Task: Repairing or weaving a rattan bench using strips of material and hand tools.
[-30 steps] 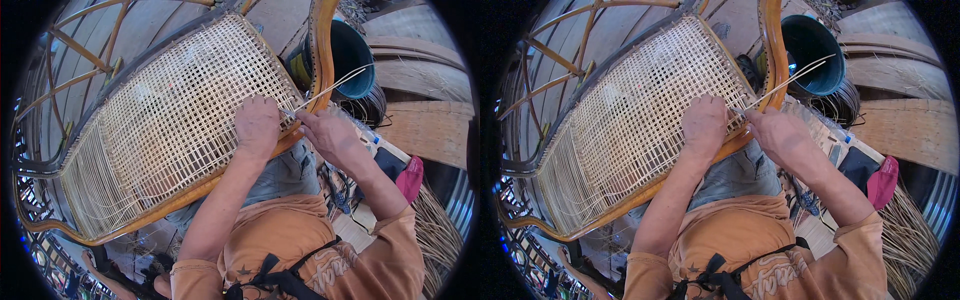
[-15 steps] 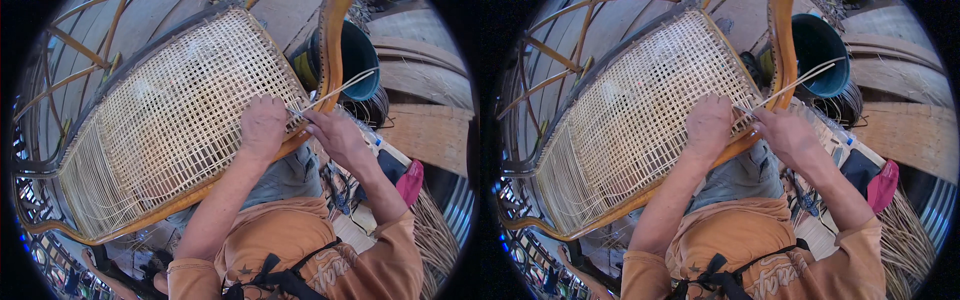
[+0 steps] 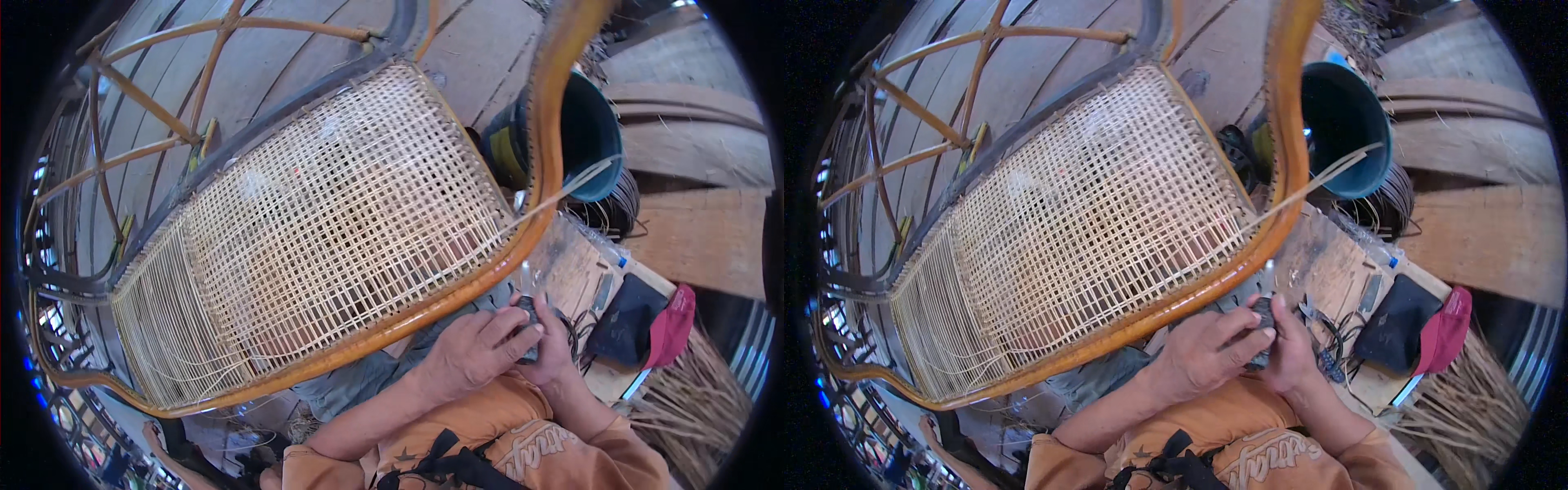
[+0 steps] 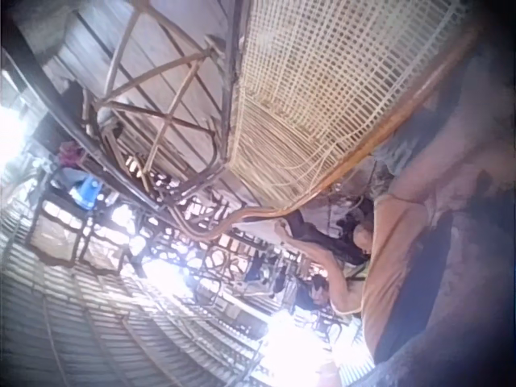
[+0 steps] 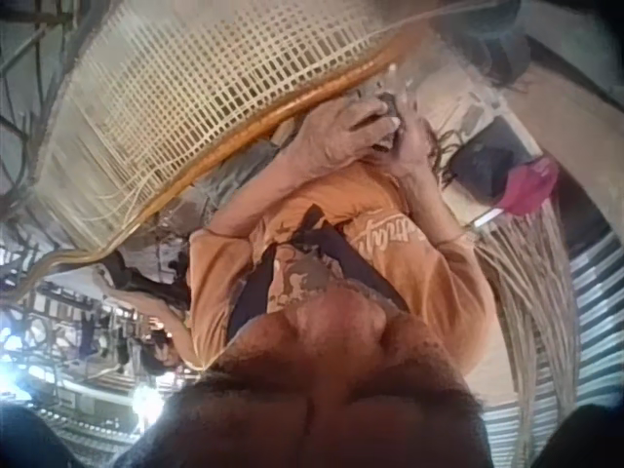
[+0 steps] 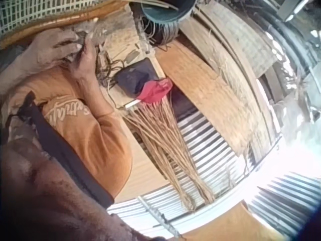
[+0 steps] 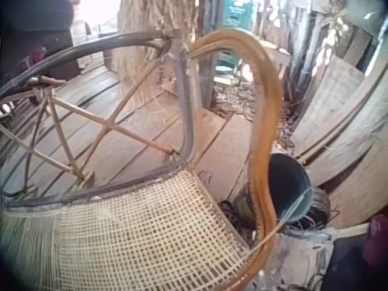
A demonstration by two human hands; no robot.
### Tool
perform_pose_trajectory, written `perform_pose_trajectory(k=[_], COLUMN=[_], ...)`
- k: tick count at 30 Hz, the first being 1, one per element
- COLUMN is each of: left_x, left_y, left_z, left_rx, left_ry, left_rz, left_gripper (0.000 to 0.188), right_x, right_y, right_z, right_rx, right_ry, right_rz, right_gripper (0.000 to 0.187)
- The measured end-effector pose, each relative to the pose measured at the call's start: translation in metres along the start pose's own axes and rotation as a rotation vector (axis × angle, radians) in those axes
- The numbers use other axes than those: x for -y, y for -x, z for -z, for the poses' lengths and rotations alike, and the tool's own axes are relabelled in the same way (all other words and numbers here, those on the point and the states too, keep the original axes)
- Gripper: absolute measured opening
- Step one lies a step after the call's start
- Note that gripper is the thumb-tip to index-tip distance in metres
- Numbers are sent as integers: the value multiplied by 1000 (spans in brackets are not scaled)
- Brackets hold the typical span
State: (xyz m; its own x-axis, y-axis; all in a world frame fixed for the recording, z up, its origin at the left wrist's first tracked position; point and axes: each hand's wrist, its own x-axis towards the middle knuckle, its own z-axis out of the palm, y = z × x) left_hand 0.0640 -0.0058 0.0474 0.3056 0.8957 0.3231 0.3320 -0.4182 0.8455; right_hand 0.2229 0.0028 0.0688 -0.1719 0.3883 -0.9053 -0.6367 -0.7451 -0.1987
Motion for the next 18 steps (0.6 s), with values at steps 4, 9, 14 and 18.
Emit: perform_pose_trajectory(k=[4, 9, 14, 18], left_x=[-10, -24, -6, -4], left_y=[-4, -2, -1, 5], left_z=[4, 31, 66, 65], left_rx=[49, -450, -708, -767], left_ry=[49, 517, 602, 580], left_rz=[10, 329, 331, 369], left_gripper=[45, 31, 31, 20], right_x=[4, 56, 68, 30], right_y=[10, -6, -17, -17], right_z=[14, 86, 154, 180], right_rx=[-63, 20, -376, -229], right_ry=[199, 990, 1351, 1611], right_rz=[81, 505, 757, 604], right_gripper=[43, 25, 18, 20])
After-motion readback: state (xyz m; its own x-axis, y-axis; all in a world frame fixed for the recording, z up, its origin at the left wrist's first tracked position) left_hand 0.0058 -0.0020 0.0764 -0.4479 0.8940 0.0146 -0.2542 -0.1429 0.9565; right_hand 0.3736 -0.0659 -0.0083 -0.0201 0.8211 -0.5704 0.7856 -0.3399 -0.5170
